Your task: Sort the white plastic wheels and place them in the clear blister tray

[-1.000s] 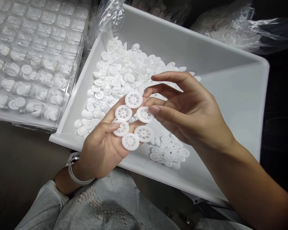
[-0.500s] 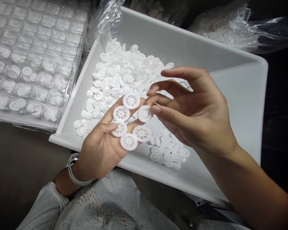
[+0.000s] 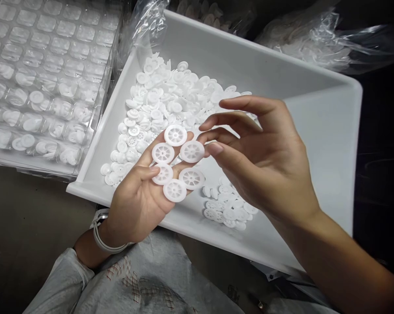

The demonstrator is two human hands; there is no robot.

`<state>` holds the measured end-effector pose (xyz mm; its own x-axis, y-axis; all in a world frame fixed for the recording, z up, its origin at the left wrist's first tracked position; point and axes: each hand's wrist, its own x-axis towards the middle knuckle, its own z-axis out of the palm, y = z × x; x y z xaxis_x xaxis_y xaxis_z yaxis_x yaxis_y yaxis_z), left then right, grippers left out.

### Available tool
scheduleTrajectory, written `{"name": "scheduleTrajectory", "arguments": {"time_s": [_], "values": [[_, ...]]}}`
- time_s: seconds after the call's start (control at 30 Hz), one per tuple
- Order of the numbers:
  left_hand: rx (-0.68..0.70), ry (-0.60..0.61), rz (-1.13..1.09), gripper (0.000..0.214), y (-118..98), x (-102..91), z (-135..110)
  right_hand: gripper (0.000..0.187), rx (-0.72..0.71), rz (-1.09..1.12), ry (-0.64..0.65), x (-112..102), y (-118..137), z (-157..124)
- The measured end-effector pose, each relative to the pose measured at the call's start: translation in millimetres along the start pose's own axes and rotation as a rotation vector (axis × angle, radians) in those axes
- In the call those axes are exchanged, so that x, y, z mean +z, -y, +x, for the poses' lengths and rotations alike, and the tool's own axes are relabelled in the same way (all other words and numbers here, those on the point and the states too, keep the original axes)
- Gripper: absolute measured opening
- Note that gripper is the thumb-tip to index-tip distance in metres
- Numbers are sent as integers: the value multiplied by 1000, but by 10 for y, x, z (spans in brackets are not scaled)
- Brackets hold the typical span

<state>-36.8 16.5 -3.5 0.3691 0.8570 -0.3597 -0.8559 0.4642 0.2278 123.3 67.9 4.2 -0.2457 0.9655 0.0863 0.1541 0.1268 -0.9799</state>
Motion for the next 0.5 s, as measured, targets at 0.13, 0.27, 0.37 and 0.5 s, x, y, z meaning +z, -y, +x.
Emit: {"name": "scheduleTrajectory", "arguments": {"time_s": [0.13,0.27,0.37,0.5], "values": [[37,3,6,61,-3,10,4,45,94,-50,182,-70,-33,-23],[62,-14,9,62,-11,13,13,48,181,-68,335,-128,-17,-24],[143,-52,56,58,24,0,32,44,151,-151,192,-122,62,-88],[374,-69,341,54,186,-22,18,44,160,-15,-193,140,151,-280]]}}
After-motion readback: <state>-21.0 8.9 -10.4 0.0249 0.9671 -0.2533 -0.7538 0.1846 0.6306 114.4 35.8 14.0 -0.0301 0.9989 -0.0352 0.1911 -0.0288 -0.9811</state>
